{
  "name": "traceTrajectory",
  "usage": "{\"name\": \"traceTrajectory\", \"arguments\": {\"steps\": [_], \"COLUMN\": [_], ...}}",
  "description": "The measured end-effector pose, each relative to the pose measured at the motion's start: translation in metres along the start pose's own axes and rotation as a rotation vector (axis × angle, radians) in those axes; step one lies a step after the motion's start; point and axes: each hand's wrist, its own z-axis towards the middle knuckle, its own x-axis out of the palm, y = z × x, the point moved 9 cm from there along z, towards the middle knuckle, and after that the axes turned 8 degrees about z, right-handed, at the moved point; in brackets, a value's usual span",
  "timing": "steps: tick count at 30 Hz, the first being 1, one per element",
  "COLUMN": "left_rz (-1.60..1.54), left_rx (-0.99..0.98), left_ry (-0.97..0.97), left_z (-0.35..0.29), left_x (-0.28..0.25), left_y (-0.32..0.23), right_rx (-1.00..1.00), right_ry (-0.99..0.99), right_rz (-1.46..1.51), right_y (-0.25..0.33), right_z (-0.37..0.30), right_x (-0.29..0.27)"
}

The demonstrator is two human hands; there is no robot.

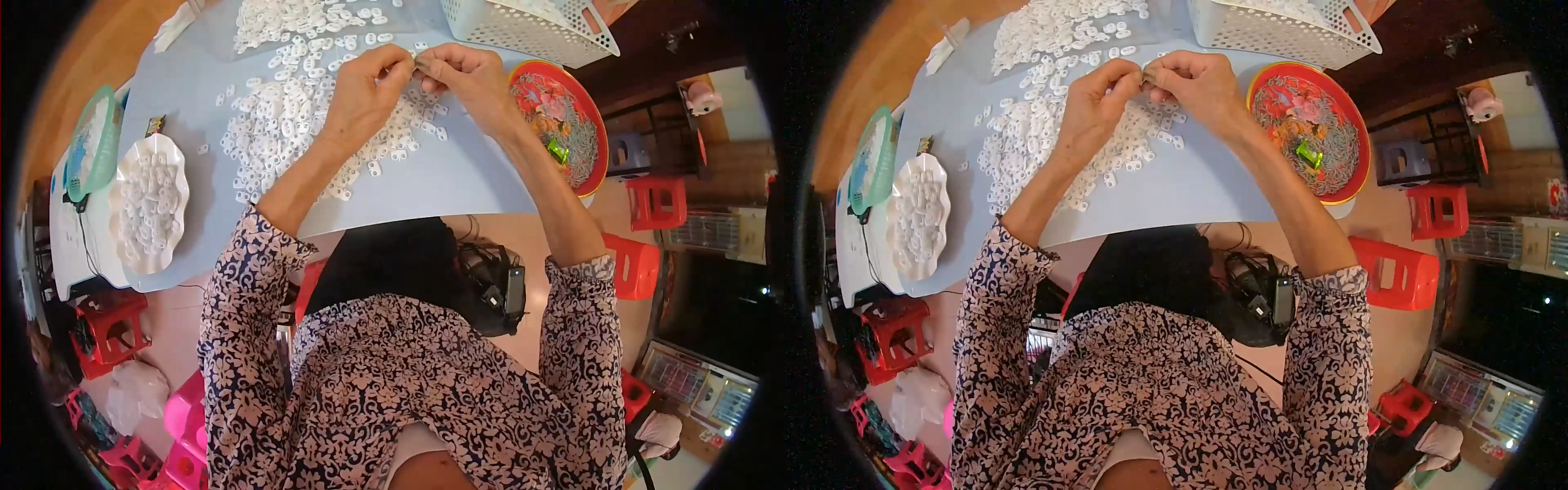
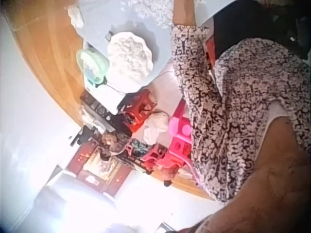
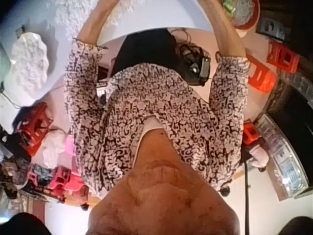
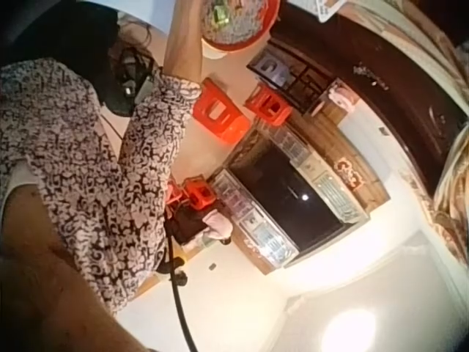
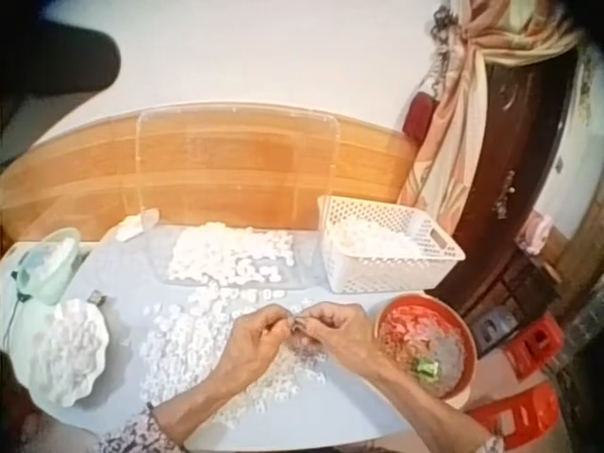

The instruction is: Assembling small white plastic clips or components by hand at a table.

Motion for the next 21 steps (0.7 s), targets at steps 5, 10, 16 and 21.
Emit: {"name": "traceTrajectory", "arguments": {"steps": [5,10,16,21], "left_rz": [0.149,0.152,-0.151,-0.288], "left_rx": [0.18,0.115,-0.094,-0.144], "left_ry": [-0.099,-0.089,-0.036,-0.004], "left_z": [-0.001,-0.001,0.001,0.003], "left_x": [-0.006,-0.005,-0.001,-0.003], "left_y": [-0.016,-0.01,0.008,0.016], "right_rx": [0.02,-0.06,-0.178,-0.234], "right_ry": [-0.052,-0.06,-0.054,-0.09], "right_rz": [0.106,0.118,0.013,-0.154], "right_y": [-0.005,-0.006,0.003,0.011], "right_z": [0.002,0.002,-0.002,-0.004], "right_x": [-0.001,0.001,0.004,-0.004]}}
